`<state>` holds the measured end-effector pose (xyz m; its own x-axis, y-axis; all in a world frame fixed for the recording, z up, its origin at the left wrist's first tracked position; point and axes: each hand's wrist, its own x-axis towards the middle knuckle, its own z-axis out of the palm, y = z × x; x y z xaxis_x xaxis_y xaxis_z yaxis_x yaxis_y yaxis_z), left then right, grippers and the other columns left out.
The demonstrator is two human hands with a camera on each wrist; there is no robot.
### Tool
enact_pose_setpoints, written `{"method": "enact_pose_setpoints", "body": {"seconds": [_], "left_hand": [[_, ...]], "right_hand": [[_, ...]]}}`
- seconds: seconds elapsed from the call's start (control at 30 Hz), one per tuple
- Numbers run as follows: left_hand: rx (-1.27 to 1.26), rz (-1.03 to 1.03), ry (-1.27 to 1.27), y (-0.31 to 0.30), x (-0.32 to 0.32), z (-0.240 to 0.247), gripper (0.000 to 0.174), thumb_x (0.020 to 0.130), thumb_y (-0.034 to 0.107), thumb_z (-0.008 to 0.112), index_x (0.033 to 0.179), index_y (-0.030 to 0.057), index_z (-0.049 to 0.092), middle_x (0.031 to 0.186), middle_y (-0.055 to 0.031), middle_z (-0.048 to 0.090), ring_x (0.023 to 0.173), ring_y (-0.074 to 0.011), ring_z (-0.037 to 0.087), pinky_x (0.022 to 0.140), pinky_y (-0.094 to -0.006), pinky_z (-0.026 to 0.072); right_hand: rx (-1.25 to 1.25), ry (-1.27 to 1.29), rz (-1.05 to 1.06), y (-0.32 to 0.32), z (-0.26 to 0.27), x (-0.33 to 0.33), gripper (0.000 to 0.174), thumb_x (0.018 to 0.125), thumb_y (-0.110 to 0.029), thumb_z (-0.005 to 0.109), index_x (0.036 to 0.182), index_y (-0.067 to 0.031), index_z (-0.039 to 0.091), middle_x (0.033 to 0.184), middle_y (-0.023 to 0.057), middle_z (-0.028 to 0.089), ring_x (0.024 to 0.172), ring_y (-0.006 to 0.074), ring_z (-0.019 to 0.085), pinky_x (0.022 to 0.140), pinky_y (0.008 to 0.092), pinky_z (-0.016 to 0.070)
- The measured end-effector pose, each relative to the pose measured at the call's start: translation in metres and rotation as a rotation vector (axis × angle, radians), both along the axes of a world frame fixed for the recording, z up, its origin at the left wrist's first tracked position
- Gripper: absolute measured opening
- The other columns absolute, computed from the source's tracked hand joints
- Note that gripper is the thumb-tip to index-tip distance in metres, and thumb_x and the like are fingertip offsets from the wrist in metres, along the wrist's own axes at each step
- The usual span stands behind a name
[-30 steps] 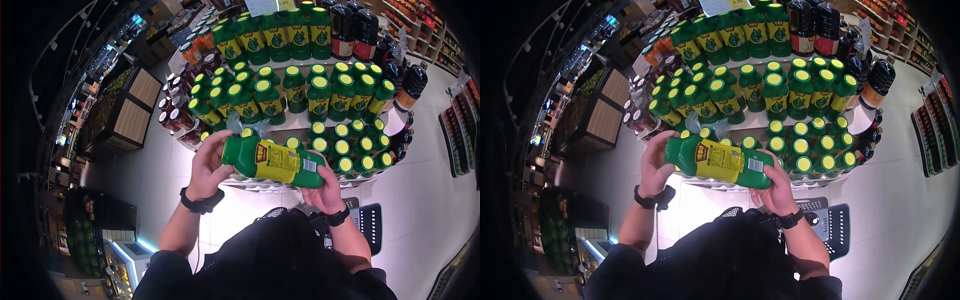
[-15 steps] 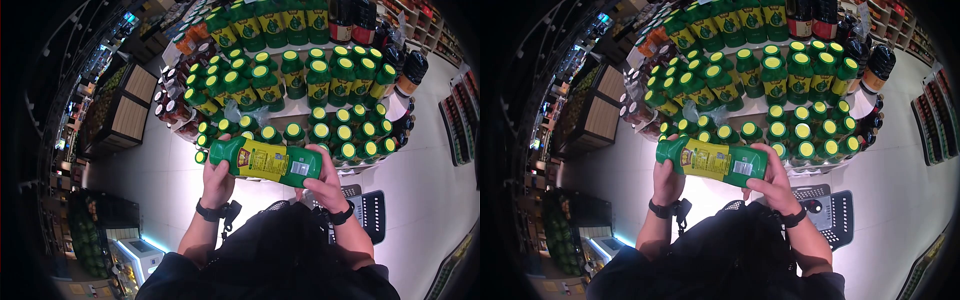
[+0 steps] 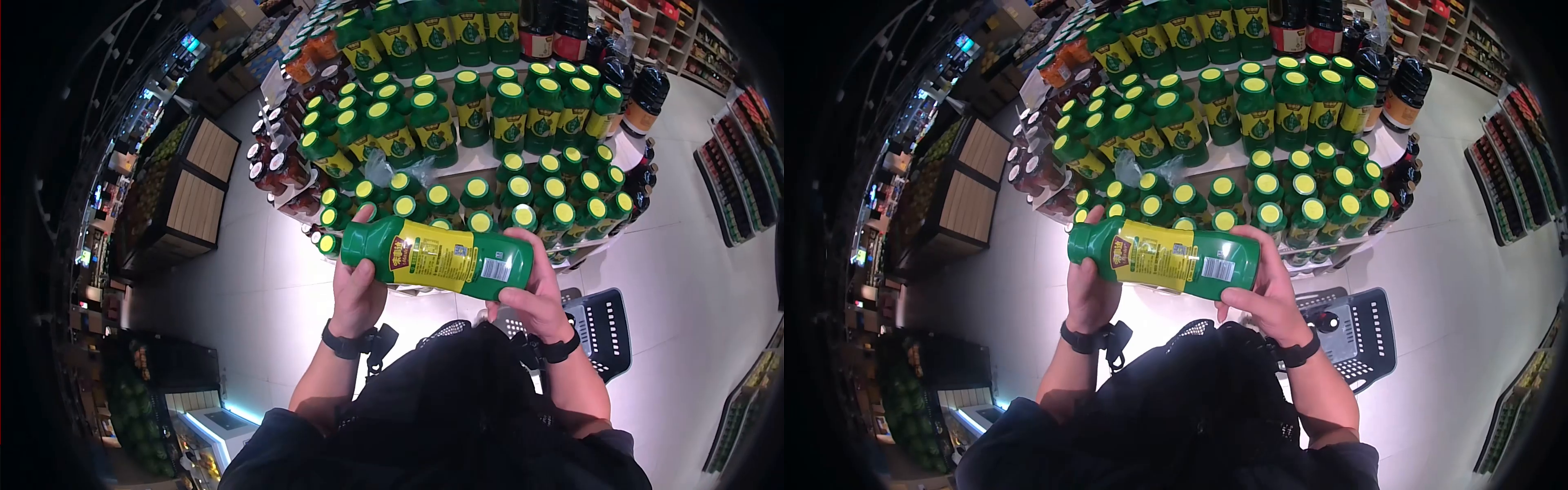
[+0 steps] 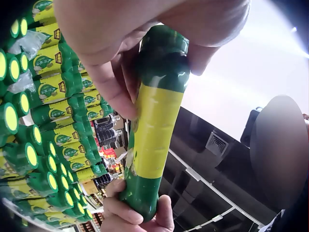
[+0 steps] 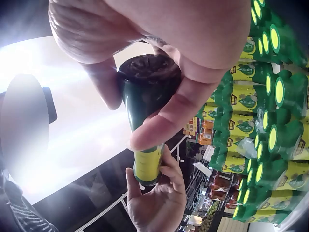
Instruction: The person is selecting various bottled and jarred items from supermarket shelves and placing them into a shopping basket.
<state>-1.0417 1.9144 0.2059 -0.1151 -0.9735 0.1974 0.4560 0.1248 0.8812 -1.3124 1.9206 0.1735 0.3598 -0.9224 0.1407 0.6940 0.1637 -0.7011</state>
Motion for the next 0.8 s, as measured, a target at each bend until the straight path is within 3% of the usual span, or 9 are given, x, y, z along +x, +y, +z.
{"method": "enact_pose_setpoints", "body": {"seconds": [0.13, 0.17, 0.3, 0.43, 0.57, 0.67, 0.8], "left_hand": [[0.04, -0.125, 0.131, 0.026, 0.01, 0.0, 0.098, 0.091, 0.059, 0.065, 0.16, 0.0069, 0.019, 0.154, -0.0075, 0.043, 0.142, -0.0271, 0.041, 0.119, -0.0466, 0.0289], [0.035, -0.173, 0.144, 0.033, 0.013, -0.001, 0.093, 0.093, 0.063, 0.059, 0.159, 0.0079, 0.023, 0.157, -0.0059, 0.039, 0.144, -0.0275, 0.038, 0.119, -0.049, 0.0276], [0.095, -0.26, 0.231, 0.06, 0.035, -0.02, 0.078, 0.099, 0.061, 0.051, 0.156, 0.0107, 0.033, 0.156, -0.008, 0.042, 0.145, -0.0278, 0.037, 0.119, -0.0502, 0.0257], [0.118, -0.291, 0.311, 0.084, 0.046, -0.037, 0.075, 0.1, 0.06, 0.05, 0.155, 0.0117, 0.034, 0.155, -0.0077, 0.043, 0.145, -0.0274, 0.038, 0.12, -0.0495, 0.0257], [0.166, -0.283, 0.378, 0.105, 0.048, -0.05, 0.072, 0.101, 0.058, 0.048, 0.155, 0.0118, 0.035, 0.155, -0.0069, 0.043, 0.144, -0.0266, 0.038, 0.12, -0.0488, 0.026], [0.159, -0.285, 0.383, 0.113, 0.047, -0.047, 0.071, 0.101, 0.058, 0.048, 0.155, 0.0121, 0.035, 0.155, -0.0068, 0.044, 0.144, -0.0263, 0.038, 0.12, -0.0479, 0.0262], [0.154, -0.276, 0.355, 0.114, 0.045, -0.045, 0.072, 0.101, 0.059, 0.047, 0.155, 0.0126, 0.034, 0.155, -0.0063, 0.043, 0.145, -0.026, 0.037, 0.12, -0.0482, 0.0259]], "right_hand": [[-0.043, 0.008, -0.072, 0.034, 0.014, 0.027, 0.078, 0.083, 0.001, 0.073, 0.148, -0.0059, 0.029, 0.124, 0.0173, 0.055, 0.079, 0.0234, 0.069, 0.063, 0.0375, 0.0612], [-0.034, 0.011, -0.082, 0.041, 0.016, 0.032, 0.08, 0.082, 0.003, 0.073, 0.148, -0.0058, 0.029, 0.126, 0.0167, 0.054, 0.081, 0.0236, 0.069, 0.063, 0.037, 0.0615], [-0.016, 0.08, -0.119, 0.073, 0.023, 0.049, 0.088, 0.076, 0.012, 0.075, 0.149, -0.0061, 0.029, 0.13, 0.0144, 0.053, 0.094, 0.0243, 0.068, 0.065, 0.0365, 0.0625], [0.006, 0.18, -0.158, 0.107, 0.027, 0.058, 0.092, 0.074, 0.015, 0.077, 0.15, -0.0067, 0.029, 0.134, 0.0146, 0.05, 0.099, 0.0241, 0.067, 0.067, 0.0366, 0.0625], [0.037, 0.288, -0.224, 0.131, 0.03, 0.065, 0.096, 0.071, 0.006, 0.083, 0.15, -0.0047, 0.03, 0.129, 0.016, 0.055, 0.092, 0.0272, 0.07, 0.063, 0.0393, 0.0634], [0.01, 0.253, -0.163, 0.139, 0.031, 0.061, 0.091, 0.075, 0.016, 0.077, 0.149, -0.0064, 0.03, 0.135, 0.015, 0.05, 0.099, 0.0247, 0.067, 0.067, 0.0362, 0.0622], [-0.005, 0.241, -0.177, 0.141, 0.031, 0.059, 0.091, 0.075, 0.016, 0.076, 0.149, -0.0064, 0.03, 0.135, 0.0152, 0.05, 0.098, 0.0245, 0.067, 0.067, 0.0367, 0.0624]]}}
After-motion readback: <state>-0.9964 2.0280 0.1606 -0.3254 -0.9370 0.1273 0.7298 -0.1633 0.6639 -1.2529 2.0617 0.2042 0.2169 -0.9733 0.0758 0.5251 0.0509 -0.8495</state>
